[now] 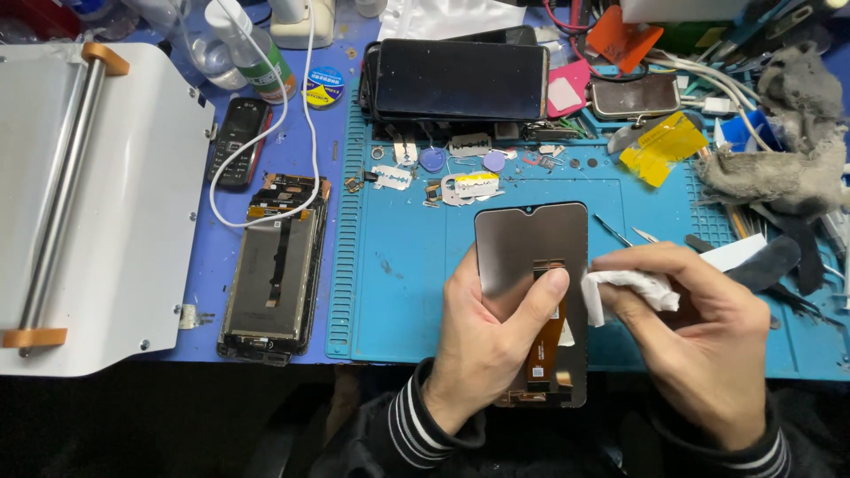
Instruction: Cleaning a replacement mobile phone screen with a cloth and cleaning solution.
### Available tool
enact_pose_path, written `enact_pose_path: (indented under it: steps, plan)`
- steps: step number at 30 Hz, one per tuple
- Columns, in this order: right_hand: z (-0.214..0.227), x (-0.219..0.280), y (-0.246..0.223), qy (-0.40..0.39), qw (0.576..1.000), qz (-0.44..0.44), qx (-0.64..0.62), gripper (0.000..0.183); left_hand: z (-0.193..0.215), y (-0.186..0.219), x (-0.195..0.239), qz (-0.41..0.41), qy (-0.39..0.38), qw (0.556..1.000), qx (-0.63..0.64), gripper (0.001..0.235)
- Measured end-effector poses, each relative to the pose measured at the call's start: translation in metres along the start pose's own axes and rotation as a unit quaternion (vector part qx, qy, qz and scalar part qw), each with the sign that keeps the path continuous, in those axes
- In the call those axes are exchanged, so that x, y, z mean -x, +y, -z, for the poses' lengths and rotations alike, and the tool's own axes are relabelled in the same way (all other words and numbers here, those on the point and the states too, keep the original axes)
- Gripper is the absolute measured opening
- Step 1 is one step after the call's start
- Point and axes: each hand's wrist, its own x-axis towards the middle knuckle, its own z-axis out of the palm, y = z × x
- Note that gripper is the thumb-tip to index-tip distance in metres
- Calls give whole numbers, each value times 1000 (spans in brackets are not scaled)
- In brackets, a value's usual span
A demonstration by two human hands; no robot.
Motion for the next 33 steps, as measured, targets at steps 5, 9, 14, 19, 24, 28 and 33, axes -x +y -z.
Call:
enact_pose_path:
  steps: [5,9,14,19,24,28,33]
  plan:
    - [-7,-1,4,25,987,-87,-131,45,-1,-1,1,-41,17,999,8,28]
    - [-13,1,10,48,987,-35,-149,44,-2,-4,2,-39,29,999,-9,21]
    - [-14,7,9,73,993,-44,-85,27,-4,1,3,-47,31,996,-61,19]
    - [-14,11,-4,92,992,-88,-9,33,-5,3,4,-59,34,993,-97,16]
    - [-5,14,16,82,992,-95,-9,33,-7,3,5,-52,25,994,-97,19]
    - [0,10,24,45,992,-94,-68,22,-6,2,7,-37,-9,997,-67,20]
    - [2,1,29,90,987,-61,-117,14,-9,4,15,9,-52,999,-5,22]
